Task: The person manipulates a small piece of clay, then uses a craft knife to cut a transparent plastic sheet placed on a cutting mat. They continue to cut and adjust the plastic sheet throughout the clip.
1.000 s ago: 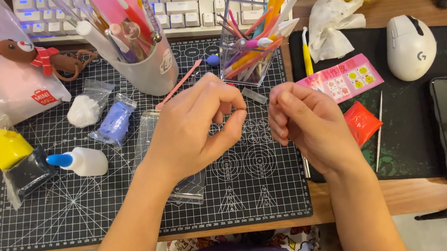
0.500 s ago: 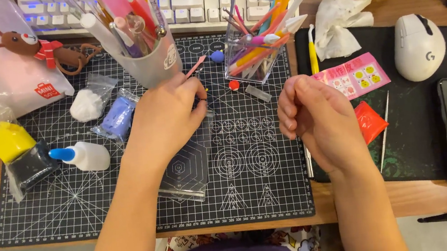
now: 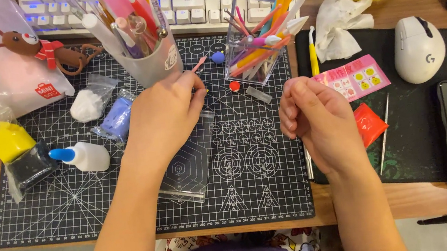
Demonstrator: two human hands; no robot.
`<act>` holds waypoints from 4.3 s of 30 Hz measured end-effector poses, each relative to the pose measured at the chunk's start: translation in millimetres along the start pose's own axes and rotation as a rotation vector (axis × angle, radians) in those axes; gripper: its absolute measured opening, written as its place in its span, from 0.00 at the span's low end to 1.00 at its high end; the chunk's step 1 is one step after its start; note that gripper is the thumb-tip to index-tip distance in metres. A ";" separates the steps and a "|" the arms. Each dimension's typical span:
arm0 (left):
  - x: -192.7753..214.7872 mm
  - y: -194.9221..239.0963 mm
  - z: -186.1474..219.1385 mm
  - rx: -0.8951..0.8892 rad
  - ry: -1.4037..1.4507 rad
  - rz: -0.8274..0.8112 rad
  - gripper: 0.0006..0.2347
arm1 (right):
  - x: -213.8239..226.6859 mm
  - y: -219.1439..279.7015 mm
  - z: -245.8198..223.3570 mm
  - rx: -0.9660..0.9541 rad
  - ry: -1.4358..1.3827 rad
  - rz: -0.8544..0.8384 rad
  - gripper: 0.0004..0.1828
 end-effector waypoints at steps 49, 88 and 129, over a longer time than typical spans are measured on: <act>-17.9 149.5 7.3 0.310 0.341 -0.052 0.28 | 11.5 22.1 -13.5 0.177 0.127 0.146 0.12; 47.7 124.0 74.6 -0.348 0.440 0.513 0.03 | -40.2 94.0 9.6 0.122 0.349 0.122 0.22; 2.5 130.0 102.6 -0.466 -0.334 0.219 0.28 | -28.1 111.2 -8.1 0.689 1.012 0.071 0.07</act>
Point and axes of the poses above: each hand's wrist, its own y-axis away from the middle knuckle, its own x-axis out of the back of the hand, z = x × y, the point moved 10 cm from there along -y, towards the middle knuckle, and after that the axes turned 3 degrees about x, right-handed, at the moved point
